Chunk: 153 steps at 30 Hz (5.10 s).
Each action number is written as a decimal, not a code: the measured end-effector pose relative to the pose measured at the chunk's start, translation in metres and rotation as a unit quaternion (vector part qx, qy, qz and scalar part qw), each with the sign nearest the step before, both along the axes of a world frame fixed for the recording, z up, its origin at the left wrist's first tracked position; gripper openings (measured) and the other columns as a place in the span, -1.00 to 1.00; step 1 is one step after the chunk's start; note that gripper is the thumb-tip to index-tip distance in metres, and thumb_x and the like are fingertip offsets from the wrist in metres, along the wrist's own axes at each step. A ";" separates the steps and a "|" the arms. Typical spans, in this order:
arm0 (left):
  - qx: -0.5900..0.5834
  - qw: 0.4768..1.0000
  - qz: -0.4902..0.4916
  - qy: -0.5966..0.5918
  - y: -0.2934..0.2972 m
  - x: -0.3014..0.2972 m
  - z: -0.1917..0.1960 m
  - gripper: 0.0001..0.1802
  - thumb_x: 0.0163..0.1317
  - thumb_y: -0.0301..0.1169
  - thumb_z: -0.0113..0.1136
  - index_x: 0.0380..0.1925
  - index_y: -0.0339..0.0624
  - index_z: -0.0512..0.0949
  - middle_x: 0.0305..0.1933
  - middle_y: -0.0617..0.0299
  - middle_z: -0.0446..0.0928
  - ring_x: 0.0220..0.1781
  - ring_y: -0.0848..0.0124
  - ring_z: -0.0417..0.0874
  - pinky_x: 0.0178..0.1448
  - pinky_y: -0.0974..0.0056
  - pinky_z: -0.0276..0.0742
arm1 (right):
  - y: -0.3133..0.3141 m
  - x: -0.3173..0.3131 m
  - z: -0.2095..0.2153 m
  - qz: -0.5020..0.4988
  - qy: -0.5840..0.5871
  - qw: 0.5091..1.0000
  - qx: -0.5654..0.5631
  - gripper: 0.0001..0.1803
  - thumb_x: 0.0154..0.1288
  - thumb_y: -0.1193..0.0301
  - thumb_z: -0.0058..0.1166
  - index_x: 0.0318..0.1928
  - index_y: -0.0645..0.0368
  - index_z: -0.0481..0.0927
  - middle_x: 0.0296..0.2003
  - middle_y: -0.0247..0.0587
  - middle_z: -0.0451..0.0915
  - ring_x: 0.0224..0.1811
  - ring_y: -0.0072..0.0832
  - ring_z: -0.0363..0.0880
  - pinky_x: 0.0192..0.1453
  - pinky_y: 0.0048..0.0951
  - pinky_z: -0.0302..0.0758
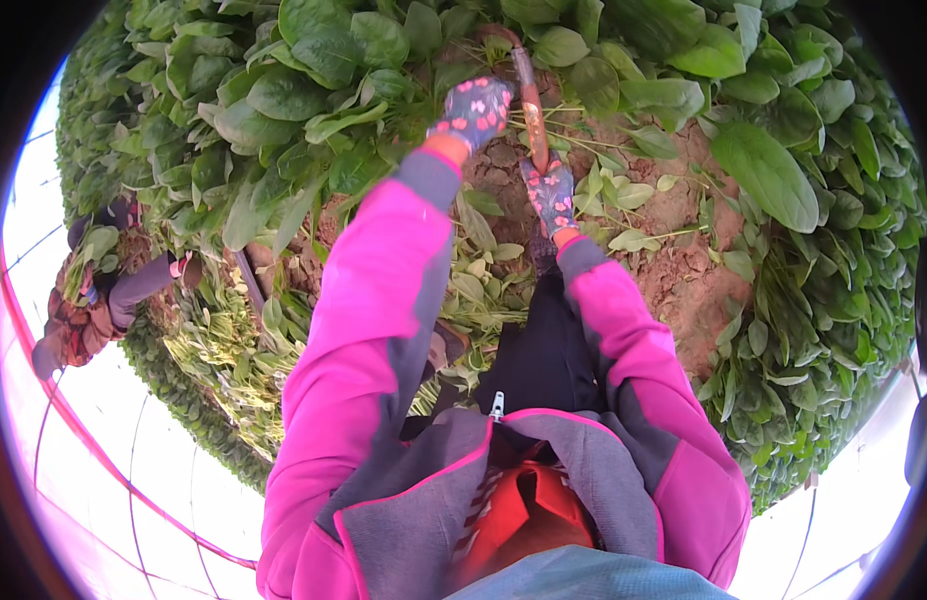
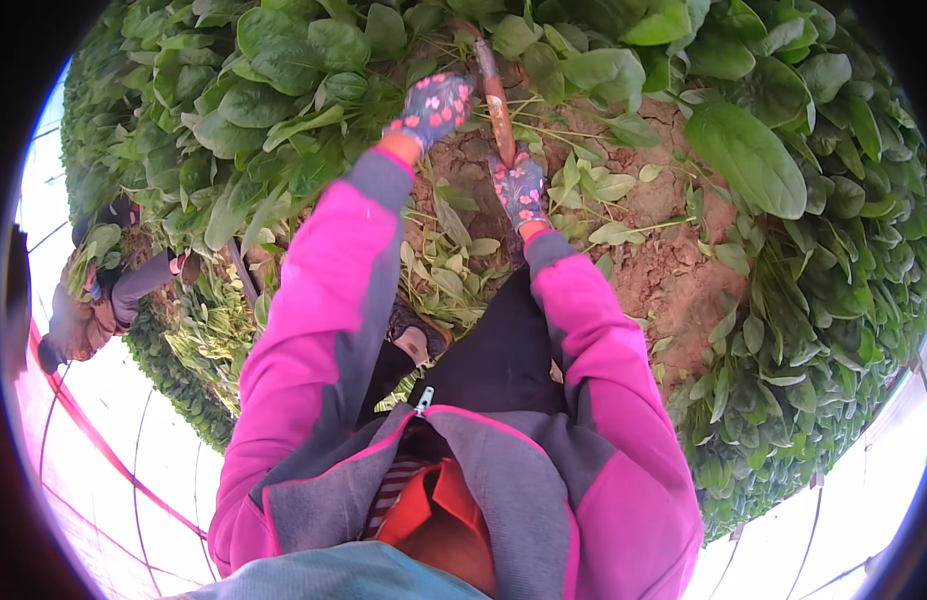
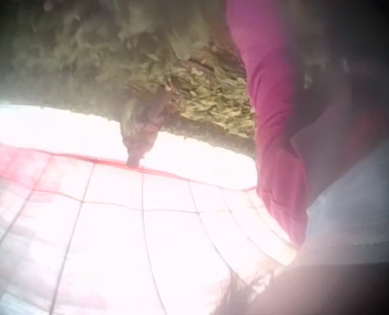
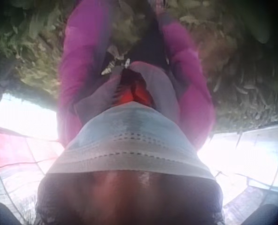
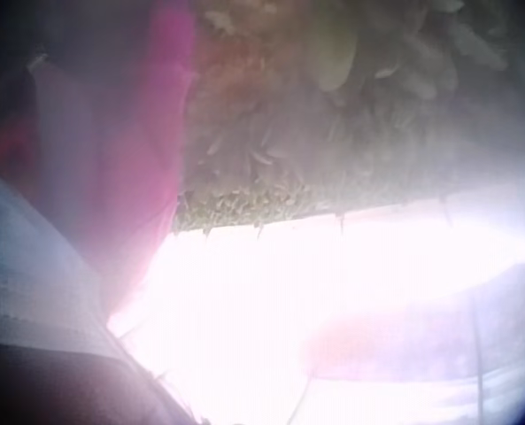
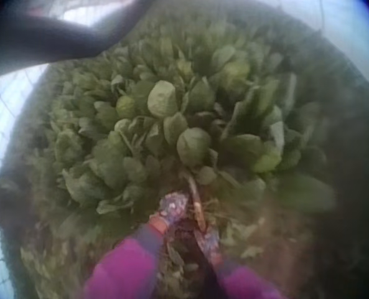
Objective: The person repeatedly cuts spinach plants at the base using a small knife, gathers the cut plants into bundles, and places them on the ground. The person continues this cycle of cutting, bundling, and placing throughout the clip.
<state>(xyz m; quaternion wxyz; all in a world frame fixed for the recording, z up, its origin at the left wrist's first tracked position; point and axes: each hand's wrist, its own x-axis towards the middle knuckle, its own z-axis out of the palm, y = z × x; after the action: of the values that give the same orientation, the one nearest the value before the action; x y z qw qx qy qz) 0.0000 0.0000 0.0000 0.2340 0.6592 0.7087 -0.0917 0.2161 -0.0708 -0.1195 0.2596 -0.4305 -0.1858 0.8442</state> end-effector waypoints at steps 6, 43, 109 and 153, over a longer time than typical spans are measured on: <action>0.103 0.973 -0.015 0.208 0.024 -0.063 -0.070 -0.78 0.12 -0.32 0.06 -0.33 -0.08 0.65 -0.25 0.11 0.64 -0.16 0.20 0.68 -0.08 0.12 0.59 | -0.016 -0.004 0.027 0.104 -0.259 0.946 0.165 -0.81 0.26 0.35 0.12 -0.22 0.14 0.42 -0.53 -0.33 0.39 -0.63 -0.59 0.29 -0.58 -0.55 0.36; 0.021 0.967 0.124 0.220 -0.011 -0.109 -0.015 -0.79 0.08 -0.21 0.09 -0.48 0.04 0.69 -0.40 0.14 0.67 -0.30 0.13 0.71 -0.29 0.09 0.58 | -0.015 -0.072 -0.043 0.144 -0.156 0.965 0.153 -0.77 0.30 0.18 -0.05 -0.37 0.03 0.32 -0.54 -0.38 0.36 -0.65 -0.55 0.34 -0.68 -0.56 0.27; 0.035 0.982 0.162 0.095 -0.143 -0.070 0.142 -0.50 -0.06 -0.20 0.29 -0.07 -0.11 0.53 -0.32 0.04 0.62 -0.21 0.08 0.66 -0.19 0.09 0.59 | -0.006 0.078 0.065 0.410 -0.380 0.769 0.310 -0.69 0.23 0.23 0.16 -0.18 0.21 0.51 -0.43 -0.25 0.58 -0.56 -0.56 0.47 -0.53 -0.47 0.39; 0.555 0.646 0.214 -0.477 -0.283 0.059 0.330 -0.61 0.16 -0.37 0.22 0.02 -0.22 0.55 -0.28 0.23 0.59 -0.33 0.54 0.60 -0.23 0.48 0.51 | 0.033 0.001 0.405 0.346 -0.173 0.637 0.667 -0.49 0.05 0.56 0.32 0.06 0.26 0.50 -0.10 -0.24 0.64 -0.11 -0.52 0.61 -0.07 -0.45 0.56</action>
<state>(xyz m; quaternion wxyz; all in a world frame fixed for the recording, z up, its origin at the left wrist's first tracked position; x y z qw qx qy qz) 0.0592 -0.2830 0.3301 0.1433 0.4480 0.5386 0.6990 0.2167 -0.0382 0.2857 0.1289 -0.1824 -0.8754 0.4287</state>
